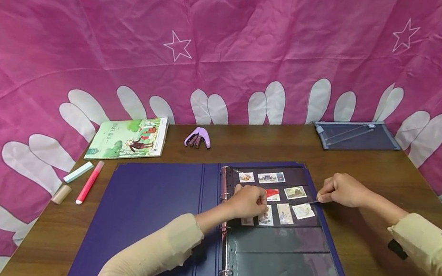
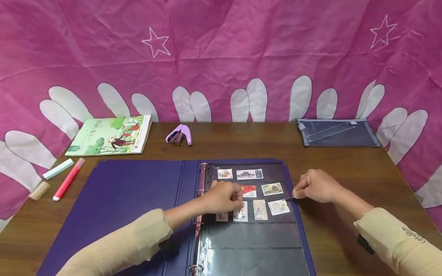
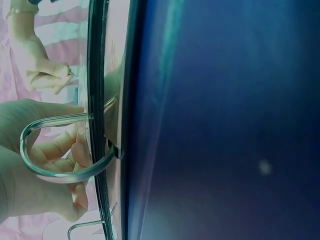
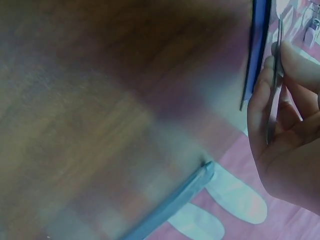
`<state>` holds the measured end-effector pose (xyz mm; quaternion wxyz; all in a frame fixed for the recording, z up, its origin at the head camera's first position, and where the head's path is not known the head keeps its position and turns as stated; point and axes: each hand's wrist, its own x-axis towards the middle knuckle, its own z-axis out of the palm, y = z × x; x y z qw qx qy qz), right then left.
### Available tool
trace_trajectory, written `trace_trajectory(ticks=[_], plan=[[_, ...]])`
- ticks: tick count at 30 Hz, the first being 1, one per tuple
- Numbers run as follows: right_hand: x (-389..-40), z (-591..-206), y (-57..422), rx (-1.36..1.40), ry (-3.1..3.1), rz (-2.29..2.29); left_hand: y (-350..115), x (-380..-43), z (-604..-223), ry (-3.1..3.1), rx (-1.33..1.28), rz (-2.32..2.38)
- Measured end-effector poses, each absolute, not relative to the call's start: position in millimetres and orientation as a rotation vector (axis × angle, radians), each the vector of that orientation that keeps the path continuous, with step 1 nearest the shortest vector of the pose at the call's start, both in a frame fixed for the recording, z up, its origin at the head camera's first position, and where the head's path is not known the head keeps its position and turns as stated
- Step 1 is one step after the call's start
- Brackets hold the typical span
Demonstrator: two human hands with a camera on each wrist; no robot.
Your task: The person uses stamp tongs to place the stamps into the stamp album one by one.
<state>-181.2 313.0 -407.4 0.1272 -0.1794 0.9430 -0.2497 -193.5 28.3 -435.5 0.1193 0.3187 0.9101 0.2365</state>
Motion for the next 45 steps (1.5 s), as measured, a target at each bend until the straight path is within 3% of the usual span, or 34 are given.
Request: trace_trajectory(ticks=[14, 34, 45], plan=[[-188.3, -396.3, 312.9, -0.5, 2.56, -0.78, 27.0, -195.4, -439.8, 2.613, 0.921, 0.764], [-238.4, -388.1, 292.0, -0.748, 2.315, -0.411, 23.7, -205.7, -447.3, 2.454, 0.813, 0.944], [-232.2, -395.2, 297.5, -0.712, 2.277, -0.535, 22.3, -203.4, -448.9, 2.434, 0.821, 0.955]])
